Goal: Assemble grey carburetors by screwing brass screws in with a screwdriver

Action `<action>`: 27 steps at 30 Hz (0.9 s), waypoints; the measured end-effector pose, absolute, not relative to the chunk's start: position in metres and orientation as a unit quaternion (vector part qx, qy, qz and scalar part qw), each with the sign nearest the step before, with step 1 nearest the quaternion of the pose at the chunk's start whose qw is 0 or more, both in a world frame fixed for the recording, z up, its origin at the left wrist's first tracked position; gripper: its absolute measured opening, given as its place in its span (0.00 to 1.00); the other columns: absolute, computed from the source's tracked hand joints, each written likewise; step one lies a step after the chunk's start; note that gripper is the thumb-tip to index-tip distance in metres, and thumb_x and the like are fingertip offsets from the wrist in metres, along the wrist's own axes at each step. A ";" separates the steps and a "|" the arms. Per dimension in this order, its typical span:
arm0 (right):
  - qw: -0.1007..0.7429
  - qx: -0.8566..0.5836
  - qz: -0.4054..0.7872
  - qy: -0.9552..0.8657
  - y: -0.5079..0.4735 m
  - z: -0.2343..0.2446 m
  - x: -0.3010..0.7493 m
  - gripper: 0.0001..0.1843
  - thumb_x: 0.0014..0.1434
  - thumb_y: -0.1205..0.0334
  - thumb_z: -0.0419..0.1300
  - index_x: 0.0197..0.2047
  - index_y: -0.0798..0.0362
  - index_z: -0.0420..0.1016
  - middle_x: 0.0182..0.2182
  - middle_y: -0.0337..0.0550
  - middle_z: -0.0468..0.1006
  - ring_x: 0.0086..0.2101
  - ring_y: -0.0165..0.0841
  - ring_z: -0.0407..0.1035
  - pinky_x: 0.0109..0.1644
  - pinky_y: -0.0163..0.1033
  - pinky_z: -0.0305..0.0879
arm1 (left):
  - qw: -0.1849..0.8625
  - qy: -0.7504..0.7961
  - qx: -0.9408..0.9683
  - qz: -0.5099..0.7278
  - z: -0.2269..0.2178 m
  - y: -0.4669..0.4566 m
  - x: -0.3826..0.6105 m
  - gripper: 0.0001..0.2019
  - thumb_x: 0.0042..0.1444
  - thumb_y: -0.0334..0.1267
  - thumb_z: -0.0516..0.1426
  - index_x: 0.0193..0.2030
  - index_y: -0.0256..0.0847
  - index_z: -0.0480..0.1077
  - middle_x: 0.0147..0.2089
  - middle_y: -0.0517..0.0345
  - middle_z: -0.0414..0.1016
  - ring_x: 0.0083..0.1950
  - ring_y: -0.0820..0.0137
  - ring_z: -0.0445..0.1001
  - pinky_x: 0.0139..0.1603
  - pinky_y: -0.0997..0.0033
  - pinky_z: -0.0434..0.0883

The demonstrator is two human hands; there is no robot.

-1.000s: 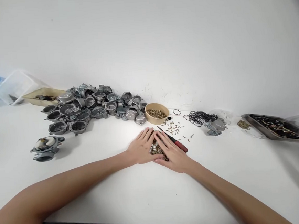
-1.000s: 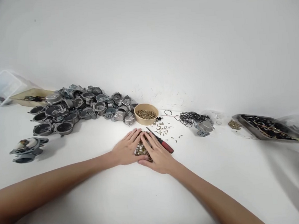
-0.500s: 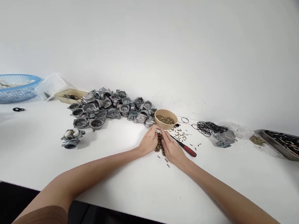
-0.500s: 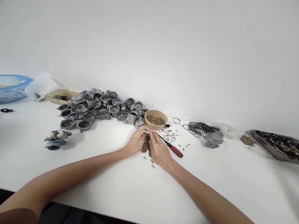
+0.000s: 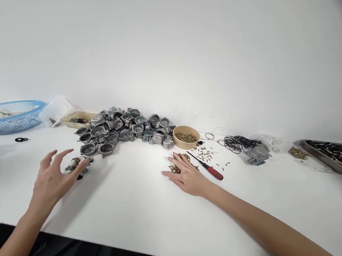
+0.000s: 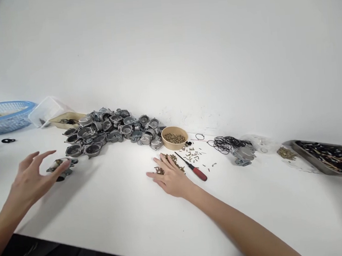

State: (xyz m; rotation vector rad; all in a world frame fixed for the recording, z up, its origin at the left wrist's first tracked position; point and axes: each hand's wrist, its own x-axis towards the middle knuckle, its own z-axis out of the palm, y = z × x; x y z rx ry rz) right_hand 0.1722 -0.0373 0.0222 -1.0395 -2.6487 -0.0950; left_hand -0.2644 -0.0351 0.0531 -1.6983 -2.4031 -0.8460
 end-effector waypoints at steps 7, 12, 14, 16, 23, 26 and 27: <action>0.178 -0.359 -0.074 -0.913 -0.005 0.013 0.172 0.15 0.72 0.61 0.54 0.55 0.43 0.81 0.65 0.49 0.71 0.68 0.47 0.61 0.71 0.59 0.60 | -0.027 -0.755 -0.610 -0.240 0.040 -0.034 -0.261 0.25 0.59 0.61 0.57 0.58 0.56 0.68 0.54 0.59 0.80 0.49 0.53 0.81 0.45 0.58 0.78; 0.275 -0.348 -0.136 -0.886 -0.019 0.020 0.189 0.19 0.68 0.68 0.56 0.60 0.51 0.76 0.52 0.50 0.81 0.54 0.40 0.74 0.62 0.50 0.71 | -0.086 -0.645 -0.688 -0.321 0.033 -0.033 -0.226 0.24 0.59 0.59 0.60 0.56 0.48 0.70 0.54 0.54 0.80 0.53 0.54 0.80 0.51 0.60 0.77; 0.314 -0.355 -0.163 -0.866 -0.027 0.029 0.200 0.18 0.66 0.70 0.56 0.57 0.53 0.78 0.45 0.48 0.83 0.46 0.37 0.77 0.54 0.45 0.76 | -0.134 -0.580 -0.728 -0.340 0.033 -0.034 -0.199 0.25 0.59 0.58 0.61 0.56 0.44 0.70 0.52 0.49 0.80 0.50 0.54 0.80 0.49 0.61 0.78; 0.341 -0.372 -0.187 -0.843 -0.033 0.039 0.214 0.17 0.64 0.72 0.57 0.53 0.54 0.80 0.40 0.46 0.84 0.39 0.34 0.78 0.44 0.40 0.76 | -0.192 -0.494 -0.781 -0.330 0.038 -0.037 -0.165 0.22 0.62 0.54 0.61 0.56 0.44 0.70 0.52 0.48 0.79 0.48 0.57 0.80 0.48 0.62 0.78; 0.420 -0.481 -0.111 -0.761 -0.045 0.057 0.278 0.11 0.67 0.66 0.57 0.46 0.51 0.81 0.27 0.38 0.82 0.19 0.27 0.66 0.26 0.34 0.67 | -0.318 -0.177 -0.901 -0.236 0.046 -0.040 -0.037 0.21 0.56 0.45 0.67 0.55 0.44 0.73 0.56 0.46 0.76 0.52 0.59 0.79 0.54 0.64 0.76; 0.396 -0.504 -0.096 -0.762 -0.053 0.057 0.296 0.09 0.67 0.63 0.58 0.41 0.50 0.81 0.25 0.37 0.81 0.17 0.26 0.63 0.24 0.35 0.64 | -0.330 -0.151 -0.906 -0.216 0.036 -0.036 -0.006 0.24 0.54 0.47 0.69 0.56 0.47 0.74 0.57 0.49 0.76 0.53 0.58 0.79 0.54 0.65 0.76; 0.391 -0.507 -0.087 -0.763 -0.056 0.058 0.299 0.09 0.67 0.63 0.58 0.41 0.49 0.81 0.26 0.37 0.81 0.16 0.25 0.62 0.23 0.35 0.63 | -0.340 -0.154 -0.902 -0.217 0.033 -0.034 0.000 0.24 0.54 0.48 0.69 0.56 0.48 0.74 0.59 0.50 0.76 0.54 0.58 0.79 0.55 0.65 0.75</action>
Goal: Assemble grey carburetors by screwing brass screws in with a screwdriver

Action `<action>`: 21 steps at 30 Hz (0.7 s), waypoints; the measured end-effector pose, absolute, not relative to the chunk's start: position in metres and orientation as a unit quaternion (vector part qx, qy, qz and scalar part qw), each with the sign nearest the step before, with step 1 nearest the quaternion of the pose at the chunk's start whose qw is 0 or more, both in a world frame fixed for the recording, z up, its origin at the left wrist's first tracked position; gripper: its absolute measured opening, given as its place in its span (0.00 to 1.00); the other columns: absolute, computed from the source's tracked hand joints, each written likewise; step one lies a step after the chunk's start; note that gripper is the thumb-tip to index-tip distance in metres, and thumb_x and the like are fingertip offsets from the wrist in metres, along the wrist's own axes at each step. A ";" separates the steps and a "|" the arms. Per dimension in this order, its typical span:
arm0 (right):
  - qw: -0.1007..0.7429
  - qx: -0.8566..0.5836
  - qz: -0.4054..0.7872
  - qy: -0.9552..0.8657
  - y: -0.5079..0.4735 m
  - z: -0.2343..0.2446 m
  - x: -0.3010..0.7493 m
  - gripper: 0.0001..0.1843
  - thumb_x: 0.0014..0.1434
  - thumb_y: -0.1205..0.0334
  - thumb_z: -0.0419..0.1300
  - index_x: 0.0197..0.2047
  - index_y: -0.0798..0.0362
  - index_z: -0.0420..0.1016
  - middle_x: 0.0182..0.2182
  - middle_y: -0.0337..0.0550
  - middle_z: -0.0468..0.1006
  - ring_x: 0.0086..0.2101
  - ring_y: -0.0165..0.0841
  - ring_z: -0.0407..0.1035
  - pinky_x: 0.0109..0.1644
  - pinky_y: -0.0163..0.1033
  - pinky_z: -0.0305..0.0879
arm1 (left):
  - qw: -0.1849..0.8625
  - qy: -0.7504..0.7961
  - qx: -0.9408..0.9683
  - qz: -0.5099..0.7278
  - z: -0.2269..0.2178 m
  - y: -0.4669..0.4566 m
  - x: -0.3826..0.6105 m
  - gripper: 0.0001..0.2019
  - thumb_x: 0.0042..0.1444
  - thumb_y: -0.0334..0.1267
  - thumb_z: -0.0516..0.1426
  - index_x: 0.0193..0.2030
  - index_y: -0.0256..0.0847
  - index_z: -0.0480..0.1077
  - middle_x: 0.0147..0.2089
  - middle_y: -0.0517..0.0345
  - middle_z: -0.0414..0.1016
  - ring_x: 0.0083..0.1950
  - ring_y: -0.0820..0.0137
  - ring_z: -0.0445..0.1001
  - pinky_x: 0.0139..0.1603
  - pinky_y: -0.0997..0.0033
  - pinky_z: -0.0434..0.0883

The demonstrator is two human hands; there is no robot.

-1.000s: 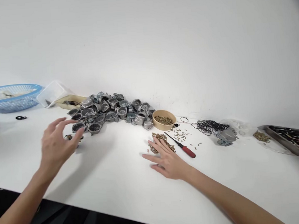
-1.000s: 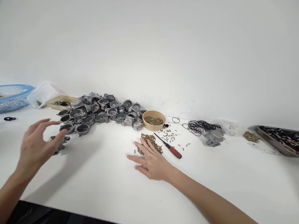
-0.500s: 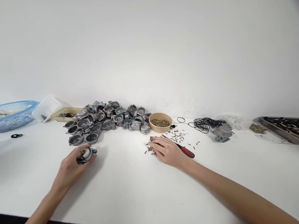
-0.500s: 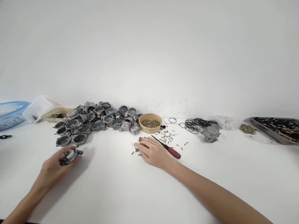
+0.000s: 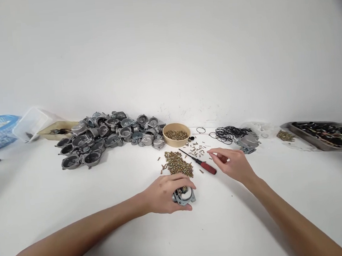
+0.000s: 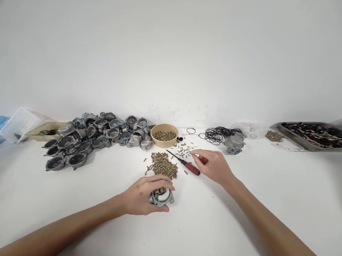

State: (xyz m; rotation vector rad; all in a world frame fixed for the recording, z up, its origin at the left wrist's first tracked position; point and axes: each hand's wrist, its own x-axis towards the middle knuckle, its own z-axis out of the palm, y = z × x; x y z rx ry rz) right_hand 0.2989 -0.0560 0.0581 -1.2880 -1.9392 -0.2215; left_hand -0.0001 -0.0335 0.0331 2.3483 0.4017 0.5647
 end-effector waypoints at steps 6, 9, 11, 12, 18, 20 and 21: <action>0.350 -0.411 0.006 -0.842 -0.073 0.064 0.273 0.17 0.65 0.57 0.65 0.56 0.48 0.77 0.46 0.48 0.80 0.31 0.30 0.73 0.35 0.36 0.74 | 0.395 0.175 0.868 0.246 0.018 -0.022 0.002 0.40 0.51 0.52 0.71 0.68 0.50 0.63 0.66 0.47 0.72 0.66 0.54 0.72 0.68 0.56 0.67; 0.321 -0.341 0.028 -0.883 -0.083 0.061 0.249 0.36 0.58 0.46 0.71 0.65 0.47 0.70 0.62 0.56 0.67 0.53 0.42 0.72 0.53 0.47 0.76 | 0.418 0.146 0.855 0.269 0.019 -0.014 -0.002 0.54 0.42 0.54 0.75 0.73 0.49 0.55 0.68 0.42 0.69 0.67 0.50 0.70 0.67 0.52 0.67; 0.298 -0.324 0.015 -0.898 -0.087 0.058 0.240 0.37 0.57 0.44 0.70 0.66 0.45 0.69 0.66 0.57 0.61 0.60 0.47 0.66 0.59 0.52 0.73 | 0.416 0.122 0.858 0.276 0.028 -0.001 -0.008 0.56 0.38 0.56 0.75 0.73 0.48 0.56 0.67 0.40 0.68 0.65 0.49 0.71 0.62 0.53 0.72; 0.286 -0.324 0.004 -0.902 -0.088 0.057 0.238 0.37 0.58 0.43 0.70 0.67 0.44 0.68 0.67 0.57 0.60 0.62 0.48 0.64 0.60 0.54 0.72 | 0.402 0.122 0.861 0.286 0.034 0.009 -0.013 0.53 0.40 0.56 0.75 0.71 0.47 0.59 0.67 0.40 0.69 0.64 0.49 0.72 0.58 0.55 0.74; 0.272 -0.352 -0.012 -0.896 -0.086 0.055 0.247 0.40 0.57 0.42 0.70 0.68 0.45 0.67 0.67 0.58 0.63 0.62 0.48 0.66 0.61 0.55 0.71 | 0.051 0.393 0.843 0.363 0.057 0.097 -0.076 0.15 0.66 0.47 0.57 0.53 0.43 0.76 0.59 0.44 0.75 0.62 0.52 0.70 0.64 0.46 0.66; 0.261 -0.351 -0.005 -0.899 -0.087 0.054 0.246 0.39 0.58 0.42 0.69 0.68 0.44 0.67 0.65 0.57 0.67 0.59 0.47 0.69 0.59 0.54 0.72 | -0.040 0.483 0.809 0.331 0.050 0.121 -0.100 0.19 0.66 0.48 0.56 0.58 0.41 0.74 0.65 0.40 0.70 0.66 0.46 0.66 0.64 0.40 0.64; 0.253 -0.350 0.001 -0.902 -0.087 0.053 0.245 0.37 0.59 0.43 0.69 0.67 0.43 0.68 0.63 0.55 0.69 0.57 0.45 0.71 0.59 0.53 0.73 | -0.066 0.514 0.799 0.305 0.045 0.129 -0.110 0.21 0.66 0.48 0.55 0.60 0.41 0.73 0.67 0.40 0.67 0.67 0.43 0.64 0.64 0.39 0.63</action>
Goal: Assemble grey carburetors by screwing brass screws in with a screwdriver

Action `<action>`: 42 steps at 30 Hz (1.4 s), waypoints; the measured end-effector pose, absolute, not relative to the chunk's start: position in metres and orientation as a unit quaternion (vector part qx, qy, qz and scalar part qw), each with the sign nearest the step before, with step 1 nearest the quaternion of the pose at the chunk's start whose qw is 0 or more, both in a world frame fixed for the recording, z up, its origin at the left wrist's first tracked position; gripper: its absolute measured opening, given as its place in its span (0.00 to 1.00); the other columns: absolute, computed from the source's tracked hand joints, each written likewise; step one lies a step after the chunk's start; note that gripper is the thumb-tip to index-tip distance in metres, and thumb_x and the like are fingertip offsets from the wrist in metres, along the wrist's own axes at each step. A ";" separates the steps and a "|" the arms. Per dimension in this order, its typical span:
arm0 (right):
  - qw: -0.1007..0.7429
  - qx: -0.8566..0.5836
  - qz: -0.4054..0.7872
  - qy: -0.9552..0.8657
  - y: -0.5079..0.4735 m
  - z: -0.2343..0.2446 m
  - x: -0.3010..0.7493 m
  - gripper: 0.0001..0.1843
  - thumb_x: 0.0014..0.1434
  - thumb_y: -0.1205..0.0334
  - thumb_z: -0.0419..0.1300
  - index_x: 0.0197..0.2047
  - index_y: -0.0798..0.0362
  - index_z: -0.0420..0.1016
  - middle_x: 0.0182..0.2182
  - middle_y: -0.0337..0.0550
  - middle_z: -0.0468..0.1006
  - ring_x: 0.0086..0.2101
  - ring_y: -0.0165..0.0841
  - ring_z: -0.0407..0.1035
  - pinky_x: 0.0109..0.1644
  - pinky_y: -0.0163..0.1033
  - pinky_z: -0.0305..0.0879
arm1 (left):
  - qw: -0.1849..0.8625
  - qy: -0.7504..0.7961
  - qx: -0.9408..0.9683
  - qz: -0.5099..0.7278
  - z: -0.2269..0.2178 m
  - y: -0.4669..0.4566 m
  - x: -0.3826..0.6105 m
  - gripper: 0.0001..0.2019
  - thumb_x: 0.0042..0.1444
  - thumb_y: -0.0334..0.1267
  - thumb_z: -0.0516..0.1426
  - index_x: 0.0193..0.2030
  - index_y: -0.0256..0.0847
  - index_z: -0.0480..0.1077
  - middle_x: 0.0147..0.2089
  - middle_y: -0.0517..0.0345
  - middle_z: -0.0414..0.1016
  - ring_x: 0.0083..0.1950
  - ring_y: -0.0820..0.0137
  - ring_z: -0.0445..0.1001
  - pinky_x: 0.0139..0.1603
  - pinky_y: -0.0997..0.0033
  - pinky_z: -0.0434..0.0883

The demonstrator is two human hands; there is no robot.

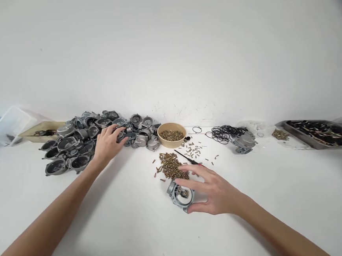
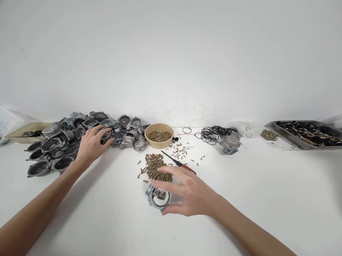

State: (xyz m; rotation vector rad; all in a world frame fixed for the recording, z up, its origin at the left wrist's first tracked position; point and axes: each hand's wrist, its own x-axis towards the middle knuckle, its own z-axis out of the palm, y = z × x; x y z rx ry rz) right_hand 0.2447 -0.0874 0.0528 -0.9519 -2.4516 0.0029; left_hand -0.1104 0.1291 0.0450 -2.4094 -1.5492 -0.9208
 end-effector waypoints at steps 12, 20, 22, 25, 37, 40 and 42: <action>0.281 -0.374 0.133 -0.874 -0.083 0.046 0.243 0.24 0.67 0.62 0.58 0.66 0.51 0.68 0.57 0.49 0.78 0.58 0.38 0.72 0.61 0.44 0.74 | 0.072 -0.550 -0.757 -0.344 0.043 0.138 -0.125 0.14 0.66 0.47 0.53 0.41 0.43 0.76 0.60 0.48 0.75 0.60 0.50 0.70 0.58 0.53 0.68; 0.295 -0.302 0.179 -0.888 -0.088 0.054 0.235 0.22 0.69 0.67 0.56 0.64 0.52 0.71 0.59 0.55 0.75 0.56 0.39 0.74 0.57 0.45 0.75 | -0.050 -0.524 -0.691 -0.496 0.095 0.113 -0.100 0.10 0.59 0.46 0.61 0.37 0.41 0.77 0.44 0.53 0.78 0.42 0.63 0.75 0.43 0.67 0.70; 0.297 -0.293 0.160 -0.895 -0.092 0.056 0.230 0.22 0.67 0.69 0.56 0.63 0.52 0.72 0.59 0.55 0.75 0.56 0.39 0.73 0.57 0.46 0.75 | -0.063 -0.498 -0.691 -0.520 0.104 0.101 -0.091 0.10 0.58 0.45 0.61 0.36 0.41 0.77 0.44 0.54 0.78 0.40 0.66 0.74 0.37 0.69 0.68; 0.288 -0.279 0.134 -0.906 -0.095 0.057 0.225 0.21 0.65 0.71 0.56 0.61 0.51 0.73 0.59 0.54 0.74 0.58 0.40 0.71 0.59 0.47 0.73 | -0.140 -0.457 -0.686 -0.548 0.112 0.084 -0.078 0.11 0.56 0.46 0.64 0.35 0.40 0.77 0.39 0.55 0.77 0.35 0.69 0.71 0.32 0.71 0.64; 0.323 -0.287 0.115 -0.895 -0.088 0.051 0.228 0.12 0.63 0.67 0.62 0.50 0.51 0.75 0.57 0.55 0.76 0.53 0.40 0.75 0.54 0.46 0.75 | -0.677 -0.301 -0.518 -0.427 0.098 0.022 -0.035 0.14 0.54 0.48 0.70 0.33 0.40 0.76 0.37 0.57 0.73 0.36 0.72 0.69 0.32 0.75 0.66; 0.363 -0.292 0.105 -0.879 -0.087 0.052 0.230 0.12 0.63 0.65 0.64 0.50 0.50 0.75 0.56 0.54 0.77 0.52 0.40 0.75 0.54 0.48 0.75 | -0.694 -0.291 -0.512 -0.414 0.092 0.012 -0.030 0.14 0.50 0.45 0.72 0.33 0.40 0.75 0.34 0.59 0.72 0.33 0.74 0.68 0.30 0.76 0.65; 0.431 -0.306 0.074 -0.846 -0.087 0.055 0.230 0.10 0.62 0.66 0.65 0.47 0.49 0.75 0.50 0.52 0.80 0.47 0.40 0.77 0.50 0.47 0.76 | -0.679 -0.284 -0.534 -0.416 0.089 0.004 -0.025 0.15 0.47 0.42 0.74 0.33 0.39 0.75 0.31 0.60 0.73 0.31 0.74 0.68 0.29 0.75 0.65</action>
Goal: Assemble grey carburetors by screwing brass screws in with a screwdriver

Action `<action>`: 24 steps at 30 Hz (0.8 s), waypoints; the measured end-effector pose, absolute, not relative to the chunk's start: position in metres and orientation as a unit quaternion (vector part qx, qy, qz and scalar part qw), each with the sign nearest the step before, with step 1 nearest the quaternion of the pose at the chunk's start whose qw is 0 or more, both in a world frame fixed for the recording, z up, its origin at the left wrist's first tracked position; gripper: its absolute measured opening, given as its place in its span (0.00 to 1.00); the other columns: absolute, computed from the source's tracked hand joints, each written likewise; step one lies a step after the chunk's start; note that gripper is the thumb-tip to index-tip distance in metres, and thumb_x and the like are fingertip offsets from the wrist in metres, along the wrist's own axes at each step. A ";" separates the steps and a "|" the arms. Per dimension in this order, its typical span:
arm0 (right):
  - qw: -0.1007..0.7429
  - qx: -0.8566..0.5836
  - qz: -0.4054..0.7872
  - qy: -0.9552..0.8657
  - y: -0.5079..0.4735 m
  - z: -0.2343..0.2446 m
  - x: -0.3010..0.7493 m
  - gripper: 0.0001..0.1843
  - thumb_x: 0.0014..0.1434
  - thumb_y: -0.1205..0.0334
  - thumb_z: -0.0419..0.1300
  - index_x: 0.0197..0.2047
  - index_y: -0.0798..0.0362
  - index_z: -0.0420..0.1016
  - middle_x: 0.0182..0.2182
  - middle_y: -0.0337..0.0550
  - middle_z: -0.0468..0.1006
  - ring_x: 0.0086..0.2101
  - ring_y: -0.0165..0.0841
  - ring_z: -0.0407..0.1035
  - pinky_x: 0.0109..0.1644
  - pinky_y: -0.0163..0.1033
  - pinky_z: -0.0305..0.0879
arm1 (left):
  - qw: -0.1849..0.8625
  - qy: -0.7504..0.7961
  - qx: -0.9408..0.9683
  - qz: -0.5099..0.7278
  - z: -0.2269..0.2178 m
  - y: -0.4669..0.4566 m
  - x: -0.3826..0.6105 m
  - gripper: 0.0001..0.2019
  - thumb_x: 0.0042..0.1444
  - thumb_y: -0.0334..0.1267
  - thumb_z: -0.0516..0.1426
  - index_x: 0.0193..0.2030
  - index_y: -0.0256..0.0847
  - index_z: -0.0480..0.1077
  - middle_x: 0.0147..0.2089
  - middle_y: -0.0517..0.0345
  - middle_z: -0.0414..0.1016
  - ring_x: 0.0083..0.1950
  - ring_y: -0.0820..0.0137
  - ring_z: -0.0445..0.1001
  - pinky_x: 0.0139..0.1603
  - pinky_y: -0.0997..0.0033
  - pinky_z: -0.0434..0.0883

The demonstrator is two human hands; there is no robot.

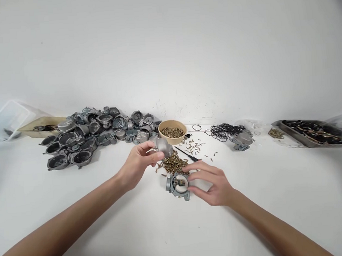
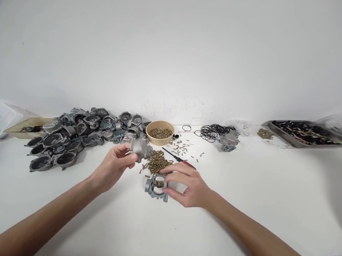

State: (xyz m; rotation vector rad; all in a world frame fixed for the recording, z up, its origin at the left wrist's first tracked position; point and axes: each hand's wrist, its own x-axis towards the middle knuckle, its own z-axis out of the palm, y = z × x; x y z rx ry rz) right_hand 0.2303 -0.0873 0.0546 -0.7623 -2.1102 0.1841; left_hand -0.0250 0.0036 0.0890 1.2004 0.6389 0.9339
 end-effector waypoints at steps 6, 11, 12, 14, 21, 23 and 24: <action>0.510 -0.337 0.037 -0.790 -0.091 0.060 0.222 0.27 0.57 0.63 0.71 0.59 0.49 0.72 0.54 0.56 0.77 0.52 0.46 0.75 0.52 0.53 0.77 | 0.606 0.225 0.648 0.402 0.082 -0.028 -0.008 0.14 0.47 0.37 0.74 0.29 0.36 0.73 0.36 0.56 0.76 0.36 0.70 0.74 0.34 0.72 0.68; 0.503 -0.340 0.058 -0.793 -0.092 0.057 0.218 0.33 0.57 0.65 0.71 0.64 0.46 0.69 0.57 0.54 0.76 0.56 0.46 0.73 0.59 0.53 0.74 | 0.573 0.189 0.688 0.403 0.076 -0.045 -0.002 0.12 0.48 0.34 0.74 0.28 0.37 0.75 0.34 0.57 0.74 0.36 0.71 0.72 0.31 0.74 0.67; 0.502 -0.340 0.070 -0.792 -0.092 0.057 0.218 0.33 0.57 0.67 0.71 0.64 0.46 0.69 0.57 0.54 0.76 0.56 0.46 0.73 0.59 0.53 0.73 | 0.570 0.188 0.692 0.401 0.076 -0.046 -0.003 0.11 0.49 0.35 0.73 0.29 0.37 0.76 0.35 0.56 0.75 0.36 0.71 0.72 0.31 0.74 0.67; 0.503 -0.336 0.107 -0.789 -0.093 0.058 0.220 0.33 0.58 0.70 0.69 0.65 0.46 0.68 0.58 0.53 0.75 0.57 0.46 0.72 0.60 0.55 0.73 | 0.564 0.182 0.705 0.389 0.076 -0.045 -0.004 0.09 0.52 0.37 0.72 0.32 0.38 0.78 0.38 0.54 0.76 0.38 0.70 0.73 0.33 0.73 0.69; 0.480 -0.313 0.119 -0.811 -0.091 0.057 0.227 0.31 0.61 0.80 0.58 0.64 0.47 0.69 0.59 0.51 0.75 0.61 0.44 0.70 0.64 0.56 0.71 | 0.550 0.171 0.747 0.333 0.073 -0.035 -0.011 0.19 0.66 0.50 0.59 0.38 0.36 0.83 0.37 0.49 0.78 0.36 0.68 0.73 0.35 0.70 0.70; 0.466 -0.300 0.096 -0.827 -0.088 0.055 0.229 0.31 0.62 0.83 0.56 0.63 0.48 0.71 0.59 0.50 0.76 0.62 0.43 0.69 0.65 0.55 0.71 | 0.544 0.202 0.749 0.318 0.071 -0.032 -0.011 0.20 0.65 0.51 0.60 0.33 0.35 0.83 0.32 0.51 0.77 0.33 0.69 0.72 0.34 0.70 0.69; 0.461 -0.294 0.089 -0.833 -0.087 0.054 0.231 0.32 0.62 0.84 0.55 0.63 0.48 0.71 0.59 0.49 0.76 0.62 0.42 0.69 0.65 0.54 0.72 | 0.538 0.217 0.752 0.313 0.069 -0.031 -0.011 0.19 0.64 0.50 0.61 0.31 0.35 0.83 0.30 0.52 0.77 0.32 0.69 0.71 0.33 0.70 0.68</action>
